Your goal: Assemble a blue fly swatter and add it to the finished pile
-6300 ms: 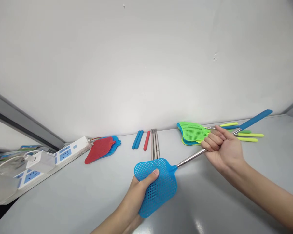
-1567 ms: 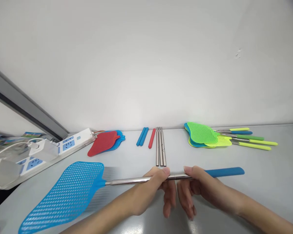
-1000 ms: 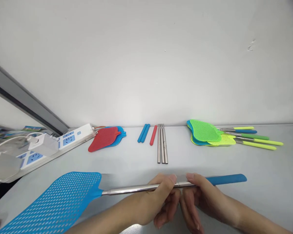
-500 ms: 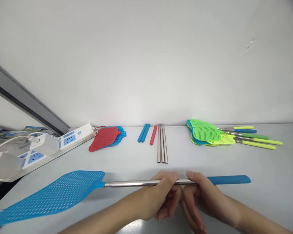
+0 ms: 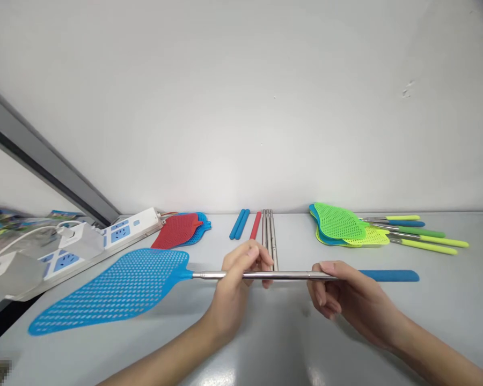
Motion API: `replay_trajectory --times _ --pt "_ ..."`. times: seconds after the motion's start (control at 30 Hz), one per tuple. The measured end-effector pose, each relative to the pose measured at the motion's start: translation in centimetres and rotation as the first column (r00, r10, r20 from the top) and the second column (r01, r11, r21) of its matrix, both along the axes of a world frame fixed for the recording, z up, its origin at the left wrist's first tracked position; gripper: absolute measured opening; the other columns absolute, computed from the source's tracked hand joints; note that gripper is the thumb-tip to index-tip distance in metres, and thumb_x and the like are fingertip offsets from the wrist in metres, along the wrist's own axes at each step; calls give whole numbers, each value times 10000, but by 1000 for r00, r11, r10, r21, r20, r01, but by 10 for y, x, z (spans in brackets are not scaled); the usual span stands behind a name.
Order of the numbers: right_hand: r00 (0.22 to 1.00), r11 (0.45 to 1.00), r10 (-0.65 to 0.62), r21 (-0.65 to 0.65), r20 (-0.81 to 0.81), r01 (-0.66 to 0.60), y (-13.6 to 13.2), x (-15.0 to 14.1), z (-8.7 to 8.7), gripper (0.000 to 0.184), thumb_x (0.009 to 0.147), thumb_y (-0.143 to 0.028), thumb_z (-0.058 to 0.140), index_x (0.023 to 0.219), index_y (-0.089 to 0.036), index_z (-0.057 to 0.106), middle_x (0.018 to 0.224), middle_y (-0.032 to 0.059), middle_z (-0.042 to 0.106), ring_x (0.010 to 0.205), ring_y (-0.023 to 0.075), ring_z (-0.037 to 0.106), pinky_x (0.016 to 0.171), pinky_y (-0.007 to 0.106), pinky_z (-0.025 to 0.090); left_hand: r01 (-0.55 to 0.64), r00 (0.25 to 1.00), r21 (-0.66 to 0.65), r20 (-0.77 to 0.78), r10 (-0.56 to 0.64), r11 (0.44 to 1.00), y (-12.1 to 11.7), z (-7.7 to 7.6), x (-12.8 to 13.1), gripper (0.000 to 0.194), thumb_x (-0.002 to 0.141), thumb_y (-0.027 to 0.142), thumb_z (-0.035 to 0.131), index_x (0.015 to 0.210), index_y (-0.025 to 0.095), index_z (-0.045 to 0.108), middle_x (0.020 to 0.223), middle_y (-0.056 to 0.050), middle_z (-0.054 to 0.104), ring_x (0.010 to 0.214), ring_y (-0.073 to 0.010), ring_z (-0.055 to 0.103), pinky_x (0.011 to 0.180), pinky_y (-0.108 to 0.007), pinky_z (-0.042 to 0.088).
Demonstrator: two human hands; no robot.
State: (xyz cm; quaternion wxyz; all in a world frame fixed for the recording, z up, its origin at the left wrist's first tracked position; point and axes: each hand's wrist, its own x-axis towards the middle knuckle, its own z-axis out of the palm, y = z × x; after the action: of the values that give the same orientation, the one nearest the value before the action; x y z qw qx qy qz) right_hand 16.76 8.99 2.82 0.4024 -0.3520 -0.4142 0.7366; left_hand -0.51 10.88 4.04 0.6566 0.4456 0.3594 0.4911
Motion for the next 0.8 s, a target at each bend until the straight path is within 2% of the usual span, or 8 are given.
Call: replay_trajectory --times 0.1,0.23,0.3,0.43,0.53,0.63,0.7,0.8 --pt "995 998 -12 -59 -96 7 2 -5 0 357 809 -324 355 615 -117 571 482 0 413 453 92 414 474 233 338 -11 953 -69 301 31 998 1 18 3 279 782 266 365 628 133 556 661 -41 521 688 -153 512 675 -281 396" --pt "925 934 -271 -304 -265 186 11 -11 1 174 776 -257 458 879 -157 556 651 1 487 590 93 494 569 220 432 -47 837 -235 521 167 971 8 30 6 309 764 261 393 500 136 494 496 -2 432 558 -116 481 674 -309 413" --pt "863 856 -424 -435 -277 281 17 -12 1 171 747 -194 494 903 -142 540 719 18 514 656 105 526 654 246 464 -97 805 -300 536 252 949 12 31 3 309 740 253 421 454 139 447 443 13 380 497 -98 440 627 -300 421" --pt "746 593 -647 -718 -158 363 25 -8 3 221 716 -28 427 905 -121 496 731 36 524 655 116 557 612 268 513 -218 760 -367 517 393 904 21 35 -7 288 708 231 443 439 147 386 417 32 325 442 -82 382 539 -279 419" --pt "610 489 -780 -743 -139 457 29 -2 13 229 728 16 355 865 -131 464 710 28 497 595 94 539 567 254 531 -314 741 -390 468 481 865 26 40 -11 237 688 170 447 465 148 369 429 41 323 422 -69 360 480 -244 396" --pt "465 388 -875 -774 -138 501 36 9 30 180 763 -2 307 806 -142 410 629 -19 384 435 48 413 525 248 531 -336 757 -450 392 522 827 29 44 -8 200 682 135 453 495 145 382 444 42 347 446 -72 395 503 -245 409" --pt "421 423 -879 -777 -225 467 40 17 40 122 772 -43 333 784 -157 375 636 -23 346 429 44 372 475 229 514 -303 756 -488 400 518 819 29 44 -2 216 696 139 439 491 147 373 429 46 327 448 -70 400 532 -253 420" --pt "420 494 -851 -752 -316 436 42 23 50 89 760 -88 364 802 -166 352 663 -9 348 460 55 371 390 206 464 -248 723 -486 483 494 838 29 43 7 281 711 163 427 455 158 311 387 57 255 392 -61 333 510 -238 407"
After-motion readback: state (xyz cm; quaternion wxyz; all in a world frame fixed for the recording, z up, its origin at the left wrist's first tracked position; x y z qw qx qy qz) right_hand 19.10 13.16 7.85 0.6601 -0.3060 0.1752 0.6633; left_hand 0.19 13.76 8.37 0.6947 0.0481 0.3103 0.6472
